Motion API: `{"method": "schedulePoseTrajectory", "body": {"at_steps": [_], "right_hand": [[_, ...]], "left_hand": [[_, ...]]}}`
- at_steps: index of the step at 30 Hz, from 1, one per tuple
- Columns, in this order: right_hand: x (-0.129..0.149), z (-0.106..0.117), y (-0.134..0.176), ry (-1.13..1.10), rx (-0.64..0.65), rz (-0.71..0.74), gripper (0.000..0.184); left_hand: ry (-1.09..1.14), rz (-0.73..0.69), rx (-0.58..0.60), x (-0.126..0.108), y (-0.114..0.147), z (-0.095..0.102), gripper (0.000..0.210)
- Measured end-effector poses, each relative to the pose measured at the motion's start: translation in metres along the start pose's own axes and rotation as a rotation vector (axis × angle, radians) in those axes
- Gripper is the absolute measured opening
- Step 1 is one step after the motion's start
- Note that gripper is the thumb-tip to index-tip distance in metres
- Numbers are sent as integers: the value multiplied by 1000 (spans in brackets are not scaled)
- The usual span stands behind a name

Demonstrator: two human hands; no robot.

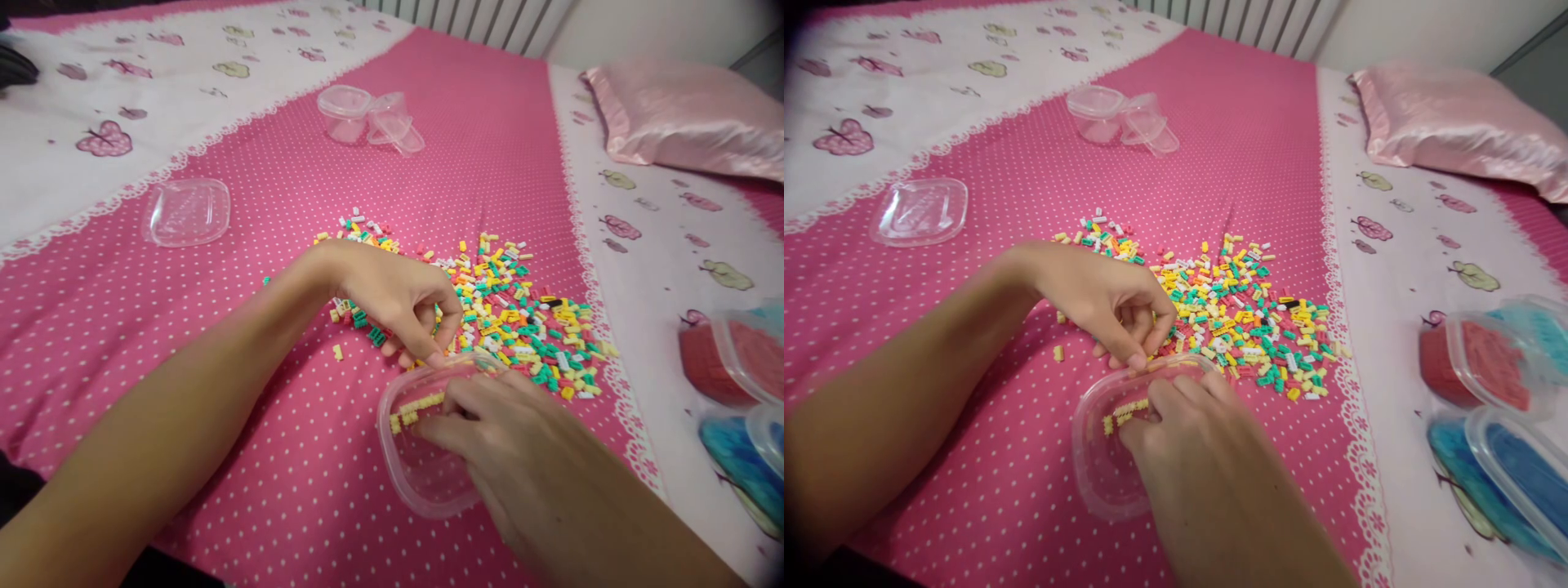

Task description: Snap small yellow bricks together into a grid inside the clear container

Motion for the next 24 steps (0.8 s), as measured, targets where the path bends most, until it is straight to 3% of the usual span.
{"method": "schedulePoseTrajectory", "body": {"at_steps": [7, 12, 20, 24], "right_hand": [[-2, -1, -7, 49, -2, -14, 43], [-1, -6, -7, 25, 2, -11, 41], [-12, 16, 1, 35, -4, -15, 40], [-14, 16, 3, 44, -32, -37, 37]], "left_hand": [[-11, -6, -2, -1, 0, 0, 26], [-12, 12, -7, 0, 0, 1, 22], [-24, 23, -15, -1, 1, 2, 21], [-63, 31, -8, -2, 3, 3, 22]]}}
Point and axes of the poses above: each hand's wrist, its own y-axis away from the middle knuckle, its own z-axis out of the back of the hand, x = y × z, the point moved 5 cm from there along -y, towards the middle knuckle, and after that the axes turned 8 degrees about -y, right-handed, at the moved point
